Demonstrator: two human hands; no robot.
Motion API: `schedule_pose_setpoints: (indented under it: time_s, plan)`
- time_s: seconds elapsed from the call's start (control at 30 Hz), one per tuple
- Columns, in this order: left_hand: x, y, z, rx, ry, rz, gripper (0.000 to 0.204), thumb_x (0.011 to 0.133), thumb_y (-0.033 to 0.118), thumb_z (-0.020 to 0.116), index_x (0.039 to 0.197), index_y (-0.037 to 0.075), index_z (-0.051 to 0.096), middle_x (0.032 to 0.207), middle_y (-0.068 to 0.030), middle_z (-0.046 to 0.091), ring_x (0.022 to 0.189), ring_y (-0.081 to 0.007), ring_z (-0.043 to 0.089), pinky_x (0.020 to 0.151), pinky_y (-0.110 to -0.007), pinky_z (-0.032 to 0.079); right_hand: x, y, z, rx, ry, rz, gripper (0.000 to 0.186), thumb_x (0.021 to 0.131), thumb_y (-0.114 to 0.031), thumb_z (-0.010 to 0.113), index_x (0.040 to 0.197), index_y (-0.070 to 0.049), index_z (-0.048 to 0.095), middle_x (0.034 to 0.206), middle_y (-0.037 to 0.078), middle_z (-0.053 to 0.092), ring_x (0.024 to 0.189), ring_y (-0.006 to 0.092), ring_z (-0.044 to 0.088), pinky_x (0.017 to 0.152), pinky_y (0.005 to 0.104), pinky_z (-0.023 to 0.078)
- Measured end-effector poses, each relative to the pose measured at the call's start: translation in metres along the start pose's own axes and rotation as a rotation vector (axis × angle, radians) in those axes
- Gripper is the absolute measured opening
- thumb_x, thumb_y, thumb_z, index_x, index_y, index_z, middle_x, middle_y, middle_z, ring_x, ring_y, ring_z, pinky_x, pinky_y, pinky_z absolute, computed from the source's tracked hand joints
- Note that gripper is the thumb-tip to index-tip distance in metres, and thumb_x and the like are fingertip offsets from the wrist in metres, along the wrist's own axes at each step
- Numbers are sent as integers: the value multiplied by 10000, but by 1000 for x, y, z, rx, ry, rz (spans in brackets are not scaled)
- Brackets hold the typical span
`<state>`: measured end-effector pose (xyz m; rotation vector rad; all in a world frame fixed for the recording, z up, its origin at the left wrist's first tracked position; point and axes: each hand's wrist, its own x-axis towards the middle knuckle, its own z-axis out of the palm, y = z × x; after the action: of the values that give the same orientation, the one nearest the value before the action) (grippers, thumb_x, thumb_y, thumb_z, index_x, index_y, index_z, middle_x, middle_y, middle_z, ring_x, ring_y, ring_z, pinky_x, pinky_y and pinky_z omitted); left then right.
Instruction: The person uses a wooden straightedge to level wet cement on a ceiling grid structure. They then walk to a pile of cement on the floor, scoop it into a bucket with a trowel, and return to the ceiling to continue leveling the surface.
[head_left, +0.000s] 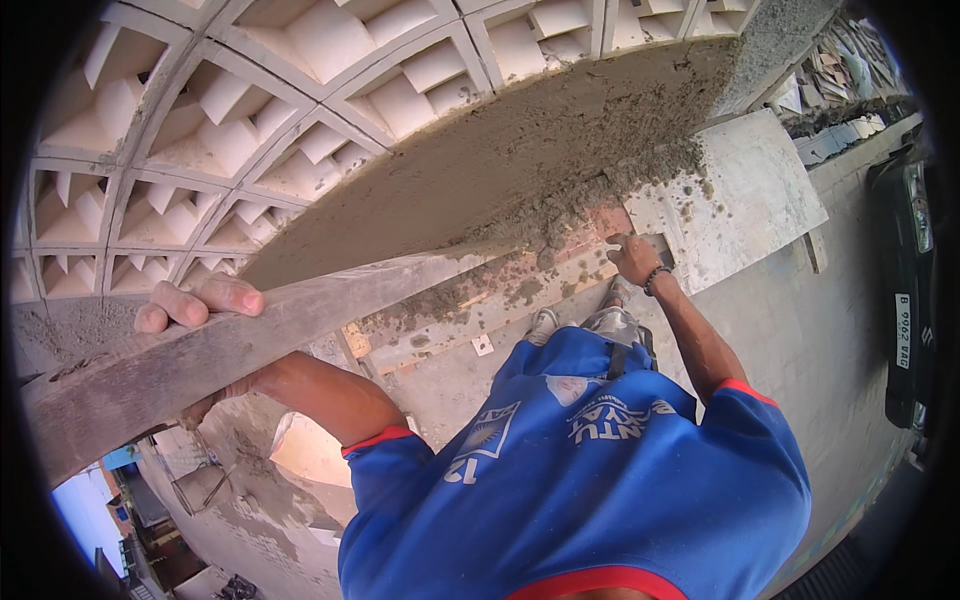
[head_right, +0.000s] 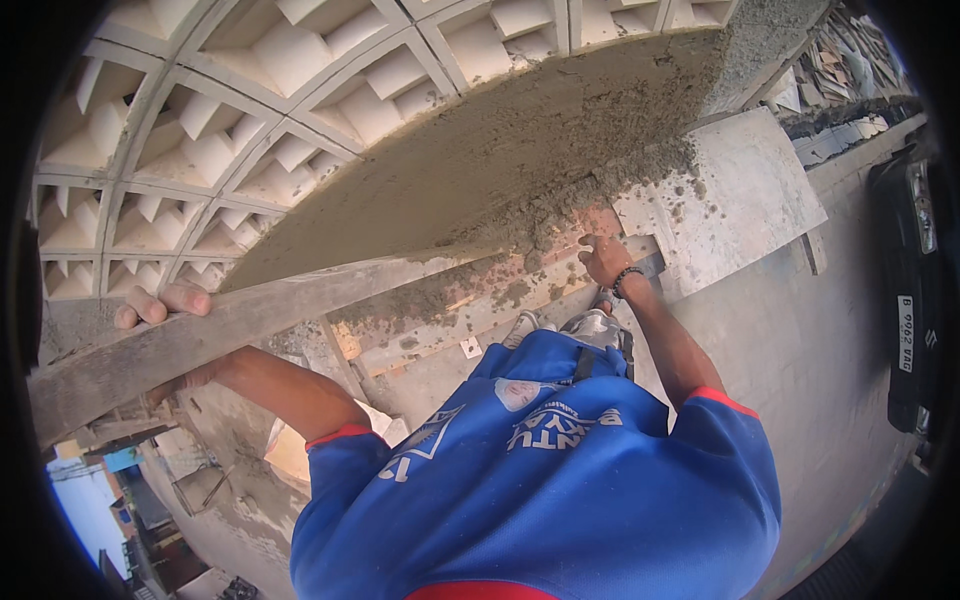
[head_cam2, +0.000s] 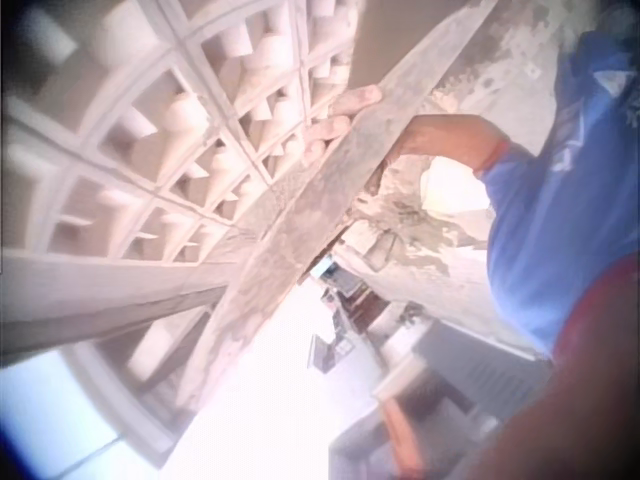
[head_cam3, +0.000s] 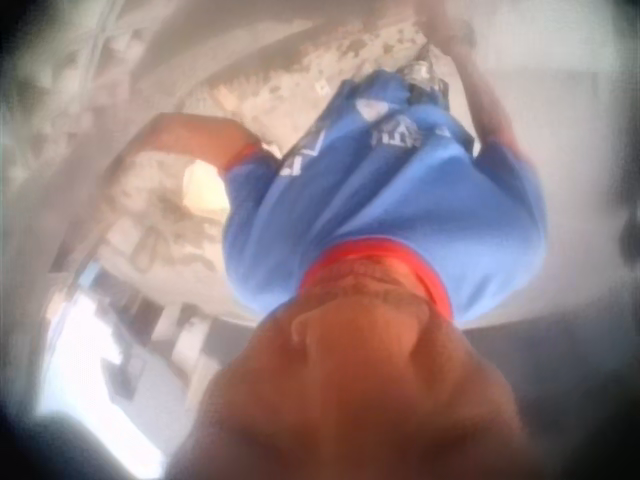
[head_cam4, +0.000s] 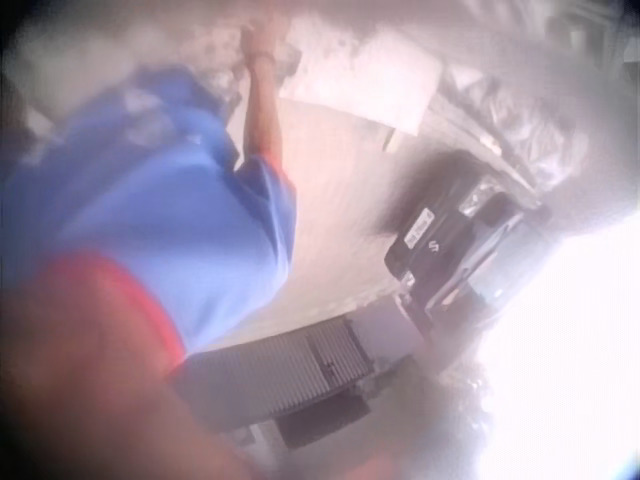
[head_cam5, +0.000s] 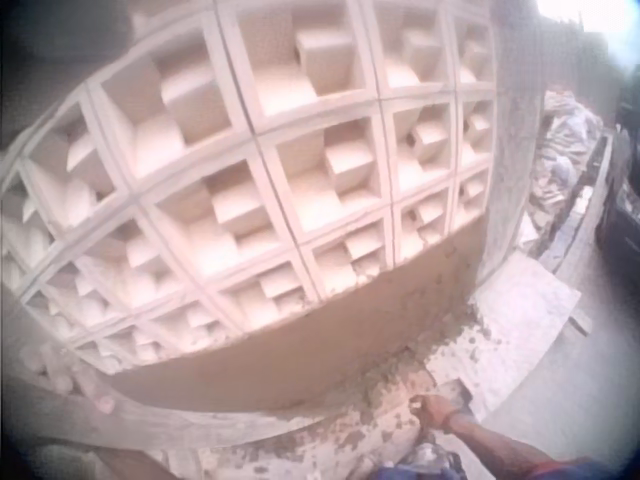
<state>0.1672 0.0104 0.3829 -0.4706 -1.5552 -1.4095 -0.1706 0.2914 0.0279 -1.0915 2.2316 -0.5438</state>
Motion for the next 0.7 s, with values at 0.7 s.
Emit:
schedule_pose_setpoints:
  time_s: [0.7]
  plan:
    - [2,55,42,545,770,-67,754,805,514,673,1209,-100,507,1207,-312,535,1061,-381,592,858,-499,533,12,-226,72,197,-83,-569,887,754,-16,561,1509,-215,140,1477,299,208,1326,518,268,1083,582,261]
